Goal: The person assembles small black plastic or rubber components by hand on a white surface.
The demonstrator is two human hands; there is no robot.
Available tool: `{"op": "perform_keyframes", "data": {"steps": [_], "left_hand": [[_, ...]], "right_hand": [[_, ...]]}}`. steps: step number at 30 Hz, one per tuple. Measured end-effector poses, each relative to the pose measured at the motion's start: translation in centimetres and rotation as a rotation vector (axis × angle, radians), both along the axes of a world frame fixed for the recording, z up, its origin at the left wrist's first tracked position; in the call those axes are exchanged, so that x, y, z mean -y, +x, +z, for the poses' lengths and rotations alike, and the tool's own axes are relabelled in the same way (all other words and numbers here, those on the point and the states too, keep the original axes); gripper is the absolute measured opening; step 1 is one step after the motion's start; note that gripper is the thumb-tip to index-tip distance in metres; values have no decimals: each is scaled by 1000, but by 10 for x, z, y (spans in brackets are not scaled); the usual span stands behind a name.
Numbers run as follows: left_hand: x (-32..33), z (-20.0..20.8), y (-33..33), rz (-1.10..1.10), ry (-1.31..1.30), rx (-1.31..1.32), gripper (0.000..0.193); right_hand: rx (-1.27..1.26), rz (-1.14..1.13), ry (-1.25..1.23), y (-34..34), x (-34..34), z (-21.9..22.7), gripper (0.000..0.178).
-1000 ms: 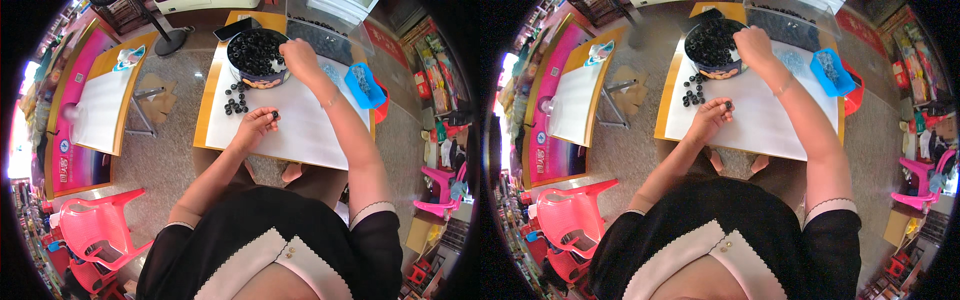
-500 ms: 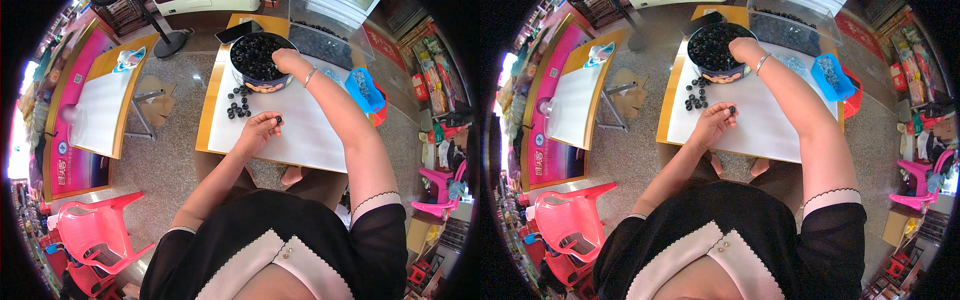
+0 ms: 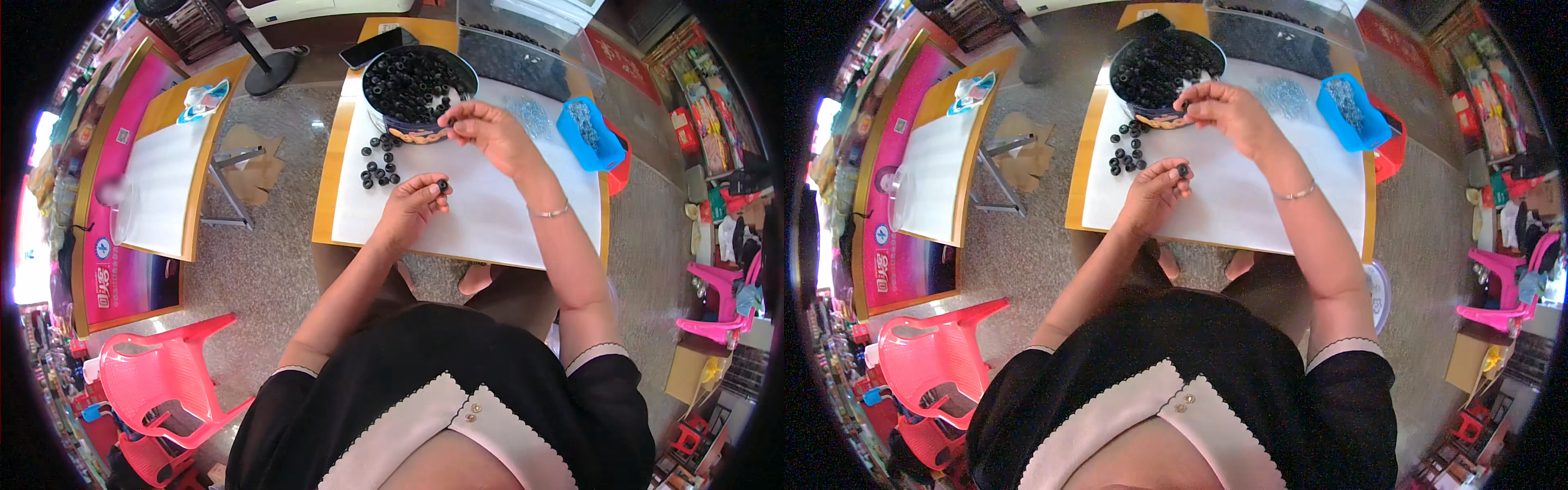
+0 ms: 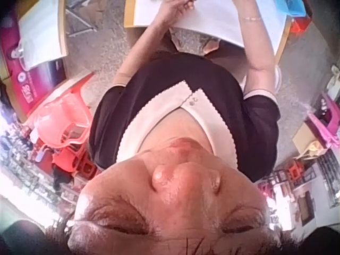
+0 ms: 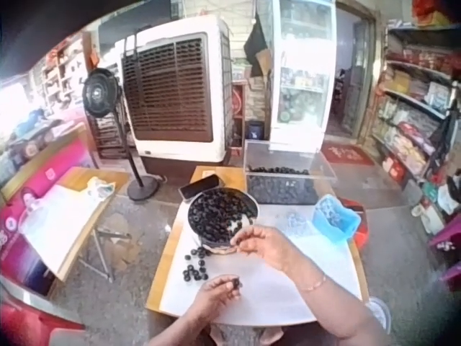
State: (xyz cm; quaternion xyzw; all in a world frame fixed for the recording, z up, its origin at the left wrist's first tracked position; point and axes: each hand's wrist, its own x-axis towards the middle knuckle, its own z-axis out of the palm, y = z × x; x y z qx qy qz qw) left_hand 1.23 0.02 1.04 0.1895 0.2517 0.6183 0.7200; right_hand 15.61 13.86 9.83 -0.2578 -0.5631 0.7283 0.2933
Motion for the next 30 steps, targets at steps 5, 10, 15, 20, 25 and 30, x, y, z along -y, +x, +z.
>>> {"op": "perform_keyframes", "data": {"steps": [5,10,15,20,25,30], "left_hand": [[-2,1,0,8,6,-15,19],[-4,-2,1,20,1,-26,19],[-2,-1,0,11,3,-30,19],[-1,-1,0,-1,15,-57,19],[-2,-1,0,-4,12,-67,19],[-3,-1,0,-12,29,-64,18]], "right_hand": [[-262,-37,-208,20,40,-35,19],[-291,-141,-272,23,66,-42,20],[-184,-222,-128,23,74,-51,20],[-97,-268,-49,22,83,-47,18],[82,-341,200,19,94,-41,14],[173,-413,483,16,100,-43,16]]}}
